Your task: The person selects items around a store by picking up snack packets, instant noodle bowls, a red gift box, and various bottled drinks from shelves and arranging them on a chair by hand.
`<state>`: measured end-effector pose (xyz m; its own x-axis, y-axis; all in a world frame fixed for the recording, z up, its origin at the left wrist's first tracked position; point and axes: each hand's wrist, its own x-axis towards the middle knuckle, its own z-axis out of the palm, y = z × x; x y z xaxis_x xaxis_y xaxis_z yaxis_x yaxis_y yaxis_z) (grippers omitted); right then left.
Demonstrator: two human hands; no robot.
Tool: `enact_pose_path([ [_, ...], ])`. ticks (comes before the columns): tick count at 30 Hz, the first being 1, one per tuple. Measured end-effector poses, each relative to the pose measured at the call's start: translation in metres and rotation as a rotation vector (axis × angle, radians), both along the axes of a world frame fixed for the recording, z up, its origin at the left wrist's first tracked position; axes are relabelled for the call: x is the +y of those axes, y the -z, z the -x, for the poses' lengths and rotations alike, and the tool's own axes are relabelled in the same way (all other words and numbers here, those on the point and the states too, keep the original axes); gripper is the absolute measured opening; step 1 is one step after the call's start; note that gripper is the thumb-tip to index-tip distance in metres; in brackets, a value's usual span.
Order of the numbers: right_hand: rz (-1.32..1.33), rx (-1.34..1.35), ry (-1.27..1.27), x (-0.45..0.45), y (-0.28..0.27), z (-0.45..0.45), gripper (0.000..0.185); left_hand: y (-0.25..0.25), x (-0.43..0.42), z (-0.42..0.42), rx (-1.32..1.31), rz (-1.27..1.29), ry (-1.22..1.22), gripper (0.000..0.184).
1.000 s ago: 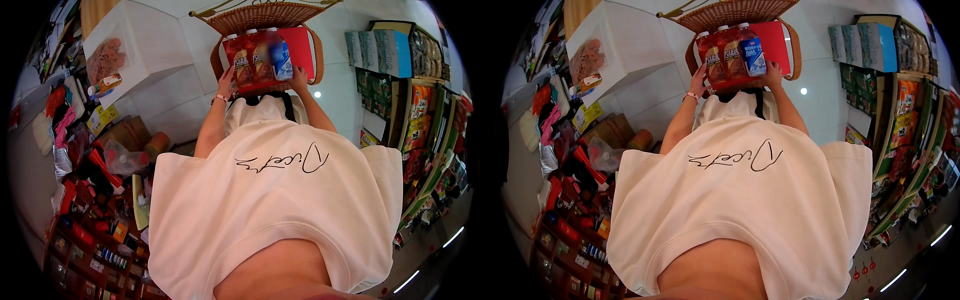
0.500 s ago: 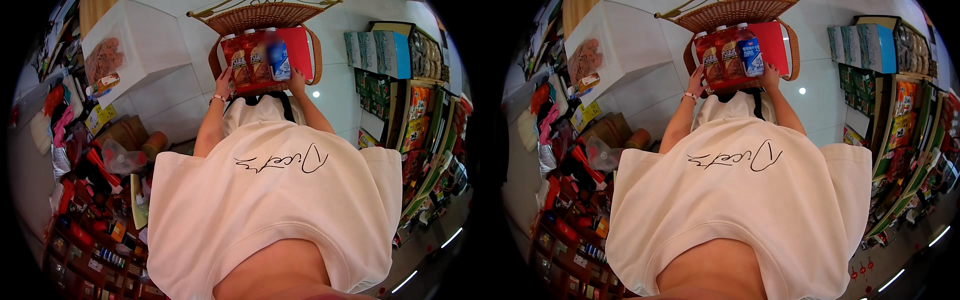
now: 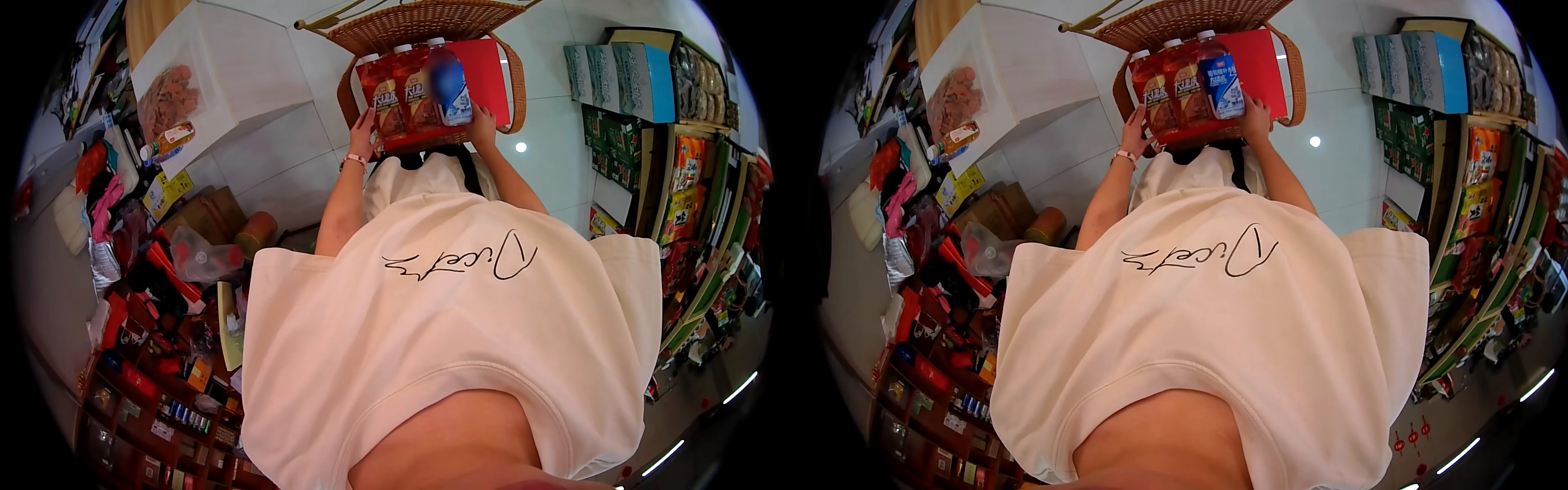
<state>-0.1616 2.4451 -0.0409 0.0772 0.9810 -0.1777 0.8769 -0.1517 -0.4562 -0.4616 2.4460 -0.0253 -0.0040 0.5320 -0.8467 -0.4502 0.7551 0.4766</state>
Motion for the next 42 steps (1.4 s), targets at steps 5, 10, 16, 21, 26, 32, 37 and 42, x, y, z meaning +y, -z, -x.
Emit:
enact_pose_path([
  [5, 0.04, 0.002, 0.017, 0.0, 0.0, -0.002, 0.063, -0.005, 0.002, -0.001, 0.008, 0.033, 0.014, 0.062],
  [10, 0.02, 0.018, -0.001, -0.001, -0.004, -0.002, 0.062, -0.007, 0.001, 0.001, 0.018, 0.026, 0.045, 0.059],
  [16, 0.014, 0.032, -0.003, -0.001, -0.002, -0.003, 0.061, -0.002, 0.001, 0.002, 0.024, 0.037, 0.041, 0.059],
  [21, 0.021, 0.036, 0.013, -0.006, -0.002, -0.003, 0.061, -0.004, 0.001, 0.002, 0.021, 0.034, 0.046, 0.059],
  [26, 0.027, 0.044, 0.03, -0.005, -0.002, -0.003, 0.063, -0.005, 0.002, 0.001, 0.031, 0.034, 0.048, 0.059],
  [32, 0.048, 0.051, 0.053, -0.003, -0.003, -0.001, 0.063, -0.004, 0.003, 0.0, 0.026, 0.031, 0.05, 0.06],
  [37, 0.057, 0.025, 0.086, -0.003, 0.004, 0.0, 0.063, -0.002, 0.003, 0.001, 0.022, 0.033, 0.05, 0.062],
  [42, 0.102, 0.052, 0.113, 0.0, 0.004, -0.001, 0.063, -0.011, 0.002, -0.005, 0.033, 0.016, 0.035, 0.052],
])
